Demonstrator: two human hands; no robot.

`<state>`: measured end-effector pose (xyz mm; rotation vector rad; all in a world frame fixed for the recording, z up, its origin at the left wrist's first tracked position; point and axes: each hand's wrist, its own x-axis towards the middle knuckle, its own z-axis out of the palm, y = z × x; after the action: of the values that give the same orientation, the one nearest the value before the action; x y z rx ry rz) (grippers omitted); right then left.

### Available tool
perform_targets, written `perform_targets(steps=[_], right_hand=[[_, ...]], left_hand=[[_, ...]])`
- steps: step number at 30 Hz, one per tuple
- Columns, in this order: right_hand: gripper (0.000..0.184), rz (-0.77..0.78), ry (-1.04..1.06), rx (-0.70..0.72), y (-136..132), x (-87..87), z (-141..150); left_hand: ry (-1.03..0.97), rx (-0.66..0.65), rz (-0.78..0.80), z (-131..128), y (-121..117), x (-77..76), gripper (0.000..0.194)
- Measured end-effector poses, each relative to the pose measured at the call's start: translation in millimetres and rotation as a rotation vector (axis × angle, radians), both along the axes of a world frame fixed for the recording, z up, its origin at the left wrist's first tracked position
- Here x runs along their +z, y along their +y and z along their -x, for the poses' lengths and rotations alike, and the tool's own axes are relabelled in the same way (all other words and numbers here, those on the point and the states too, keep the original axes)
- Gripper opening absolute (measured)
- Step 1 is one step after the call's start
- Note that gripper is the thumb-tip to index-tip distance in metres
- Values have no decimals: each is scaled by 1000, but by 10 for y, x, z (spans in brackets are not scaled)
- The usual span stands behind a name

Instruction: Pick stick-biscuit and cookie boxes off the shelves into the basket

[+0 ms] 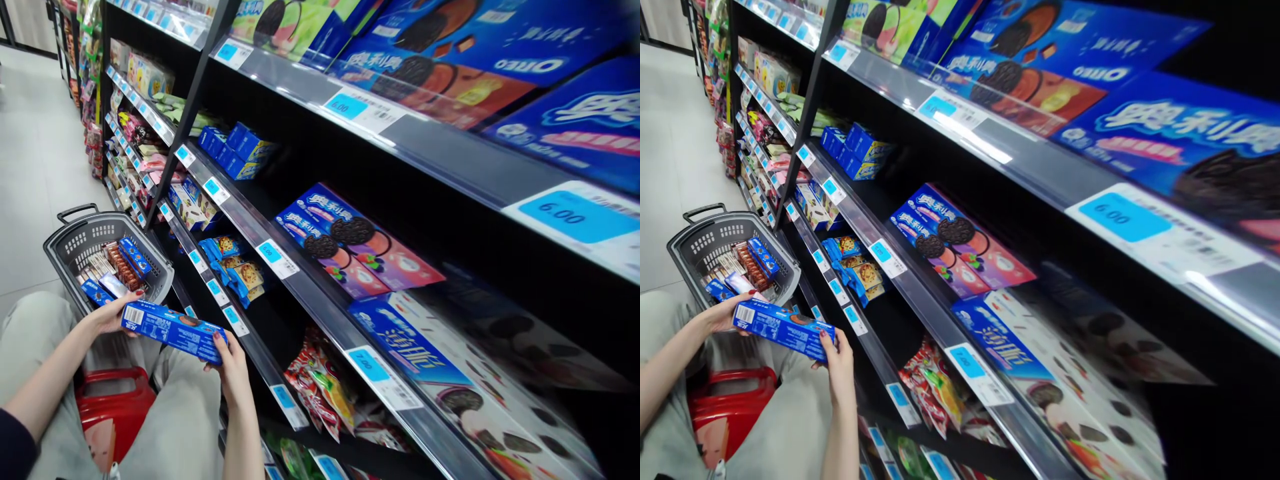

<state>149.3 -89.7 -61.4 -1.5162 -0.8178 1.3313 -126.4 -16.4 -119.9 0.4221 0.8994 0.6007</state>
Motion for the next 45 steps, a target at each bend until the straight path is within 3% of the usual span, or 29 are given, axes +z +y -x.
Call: perform_targets(steps=[4, 7, 9, 12, 16, 18, 21, 25, 29, 33, 37, 41, 45], right_hand=[[65, 128, -25, -69, 61, 29, 64], [64, 170, -35, -106, 85, 70, 90], [64, 112, 3, -110, 97, 74, 85], [68, -95, 67, -124, 153, 65, 60], [69, -303, -51, -119, 379, 160, 87], [62, -363, -141, -68, 547, 254, 177], [57, -378, -209, 119, 780, 336, 427], [56, -262, -189, 321, 899, 178, 818], [44, -227, -94, 339, 807, -99, 1004], [44, -230, -55, 350, 702, -231, 1009], [44, -230, -73, 331, 687, -206, 999], [40, -256, -122, 320, 641, -50, 959], [45, -239, -317, 356, 541, 58, 839]], left_hand=[[-31, -29, -79, 19, -17, 18, 65], [-24, -21, -147, 20, -12, -28, 70], [-25, -28, -165, 16, -3, -64, 70], [-85, -92, -133, 7, -3, -79, 73], [-218, -204, -75, -28, -70, -60, 71], [-270, -241, -69, -75, -132, -79, 72], [-349, -259, -62, -192, -230, -150, 81], [-510, -97, -75, -340, -270, -229, 80], [-630, 176, -89, -356, -196, -219, 59], [-675, 347, -68, -349, -185, -154, 43], [-646, 393, -45, -391, -220, -96, 43], [-531, 400, -73, -448, -188, -98, 43], [-332, 433, -176, -546, -153, -132, 41]])
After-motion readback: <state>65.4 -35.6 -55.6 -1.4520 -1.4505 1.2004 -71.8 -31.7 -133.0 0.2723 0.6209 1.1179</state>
